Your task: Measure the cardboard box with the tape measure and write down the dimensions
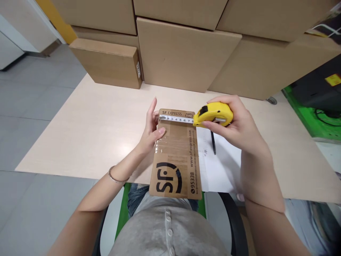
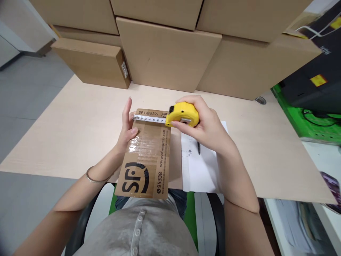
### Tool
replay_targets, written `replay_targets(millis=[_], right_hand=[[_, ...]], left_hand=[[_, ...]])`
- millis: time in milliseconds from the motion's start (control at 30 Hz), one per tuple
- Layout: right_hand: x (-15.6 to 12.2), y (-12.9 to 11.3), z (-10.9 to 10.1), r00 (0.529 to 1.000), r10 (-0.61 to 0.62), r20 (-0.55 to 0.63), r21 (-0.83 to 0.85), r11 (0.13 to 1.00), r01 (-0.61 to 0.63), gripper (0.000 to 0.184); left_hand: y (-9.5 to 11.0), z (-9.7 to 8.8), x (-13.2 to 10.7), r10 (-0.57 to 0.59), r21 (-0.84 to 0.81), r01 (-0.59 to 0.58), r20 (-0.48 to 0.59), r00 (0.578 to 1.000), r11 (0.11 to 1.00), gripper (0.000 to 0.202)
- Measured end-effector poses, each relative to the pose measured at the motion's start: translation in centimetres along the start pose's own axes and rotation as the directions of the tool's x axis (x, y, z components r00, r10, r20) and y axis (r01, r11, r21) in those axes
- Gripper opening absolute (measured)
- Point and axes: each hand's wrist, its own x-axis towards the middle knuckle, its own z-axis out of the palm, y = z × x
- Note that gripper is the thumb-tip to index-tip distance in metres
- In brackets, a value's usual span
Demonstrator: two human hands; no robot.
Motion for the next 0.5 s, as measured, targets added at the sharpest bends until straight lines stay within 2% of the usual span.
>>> replay_targets(millis=[67, 133, 200, 300, 400, 500], right_hand=[[1.1, -1.1, 1.1, 0.998, -0.06, -0.005, -0.007, 0.998, 0.06, 0.044], [2.1, -2.1, 2.2, 0.997, -0.076, 0.014, -0.03, 0.997, 0.076, 0.047], [2.6, -2.7, 3.0, 0.999, -0.049, 0.016, -0.012, 0.999, 0.049, 0.051], [2.4, -2.9, 3.8, 0.999, 0.043, -0.013, 0.152, 0.988, -0.04, 0.055], [1.2, -2.3, 5.0, 0.981, 0.188, 0.055, 0.393, 0.899, -0.195, 0.056], [0.1, -1.6, 6.8, 0.95, 0.228, 0.214, 0.548, 0.777, -0.31, 0.061]], left_hand=[[-0.3, 0.1, 0.1, -0.032, -0.063, 0.031, -0.015, 0.999, 0.998, 0.093], [-0.1, 0.0, 0.1, -0.067, -0.102, 0.064, -0.03, 0.997, 0.993, 0.091], [0.6, -0.6, -0.3, -0.112, -0.143, 0.104, -0.048, 0.993, 0.984, 0.085], [2.2, -2.8, -1.6, -0.188, -0.187, 0.166, -0.107, 0.976, 0.968, 0.076], [3.5, -5.3, -3.5, -0.261, -0.151, 0.228, -0.256, 0.931, 0.962, 0.064], [4.0, -6.0, -5.1, -0.35, -0.124, 0.328, -0.367, 0.862, 0.936, 0.069]])
